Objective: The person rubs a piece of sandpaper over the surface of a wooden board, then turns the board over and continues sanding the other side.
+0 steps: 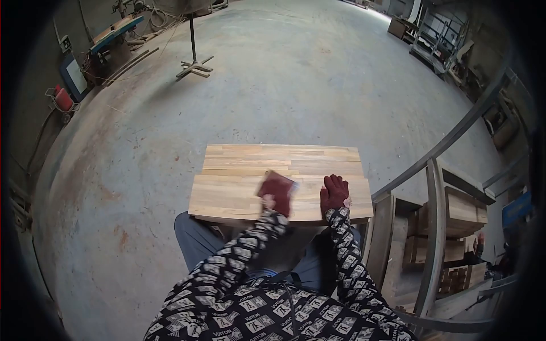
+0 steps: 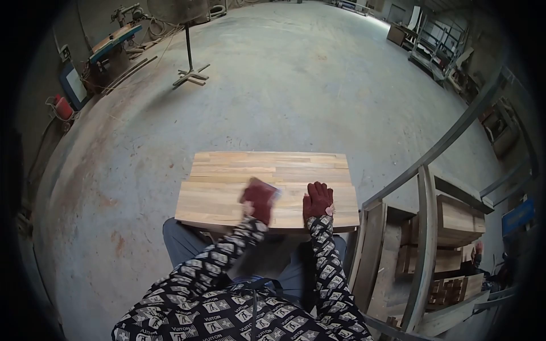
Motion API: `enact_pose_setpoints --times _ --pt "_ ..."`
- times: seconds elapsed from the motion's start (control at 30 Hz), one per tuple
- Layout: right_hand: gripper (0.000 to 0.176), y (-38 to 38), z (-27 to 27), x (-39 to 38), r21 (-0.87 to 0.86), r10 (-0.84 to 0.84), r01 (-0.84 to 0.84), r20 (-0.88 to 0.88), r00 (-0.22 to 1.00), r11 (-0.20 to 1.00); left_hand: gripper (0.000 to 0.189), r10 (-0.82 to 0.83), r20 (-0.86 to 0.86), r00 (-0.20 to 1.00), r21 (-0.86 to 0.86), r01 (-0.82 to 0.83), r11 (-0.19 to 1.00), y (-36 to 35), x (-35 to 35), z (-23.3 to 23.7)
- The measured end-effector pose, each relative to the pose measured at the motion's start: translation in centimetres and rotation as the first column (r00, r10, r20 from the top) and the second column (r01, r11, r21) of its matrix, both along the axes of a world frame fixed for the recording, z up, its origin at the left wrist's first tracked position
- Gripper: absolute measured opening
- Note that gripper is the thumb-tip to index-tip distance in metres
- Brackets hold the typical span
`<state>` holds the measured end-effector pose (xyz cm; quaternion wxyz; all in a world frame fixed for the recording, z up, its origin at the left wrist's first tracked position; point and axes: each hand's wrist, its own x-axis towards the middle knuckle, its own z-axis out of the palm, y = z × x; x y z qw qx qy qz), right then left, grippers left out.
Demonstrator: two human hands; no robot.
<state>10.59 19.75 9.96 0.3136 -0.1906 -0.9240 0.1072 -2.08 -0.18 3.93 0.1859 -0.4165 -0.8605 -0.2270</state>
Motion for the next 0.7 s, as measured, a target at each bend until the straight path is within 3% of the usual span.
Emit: enact_pose_setpoints --times 0.1,0.2,0.23,0.33,0.4,0.43,0.5,0.57,0.7 --pt "0.029 0.6 -0.2 0.0 0.037 0.064 -0.063 -0.017 0.998 0.997 0.023 -0.241 0.008 0.971 -0.053 0.241 0.969 5.4 4.9 3.5" --pt "0.029 0.3 0.0 0.1 -0.008 0.049 -0.049 0.009 0.999 0.999 0.028 -0.396 -0.053 0.917 0.202 0.398 0.895 4.3 2.6 0.3" --pt "0.028 0.1 0.3 0.2 -0.031 0.038 -0.037 0.023 0.999 0.999 0.028 -0.401 -0.052 0.915 0.199 0.403 0.893 2.9 1.3 0.0" --pt "0.029 0.3 -0.2 0.1 0.002 0.027 -0.027 0.001 1.0 1.0 0.026 -0.098 0.053 0.994 -0.063 0.101 0.993 -2.6 -4.8 0.1" --pt "0.028 0.1 0.2 0.2 -0.022 0.014 -0.014 0.004 1.0 1.0 0.026 0.124 0.061 0.99 -0.257 -0.104 0.961 -6.3 -8.0 0.6" --pt "0.027 -0.1 0.4 0.2 -0.039 0.001 0.0 0.016 1.0 0.999 0.025 0.095 -0.244 0.965 -0.076 -0.116 0.99 -8.3 -8.4 1.5" --pt "0.027 -0.2 0.6 0.2 -0.048 -0.001 0.001 0.004 1.0 0.999 0.037 0.197 -0.093 0.976 -0.159 -0.21 0.965 -8.3 -8.5 2.5" --pt "0.027 -0.2 0.6 0.2 -0.043 0.001 -0.001 -0.006 1.0 0.999 0.035 0.235 -0.082 0.969 -0.132 -0.244 0.961 -7.0 -7.4 1.2" --pt "0.029 -0.5 1.0 0.3 -0.059 -0.004 0.006 0.043 0.999 0.998 0.033 0.067 -0.04 0.997 -0.058 -0.069 0.996 -0.6 -1.8 0.5"
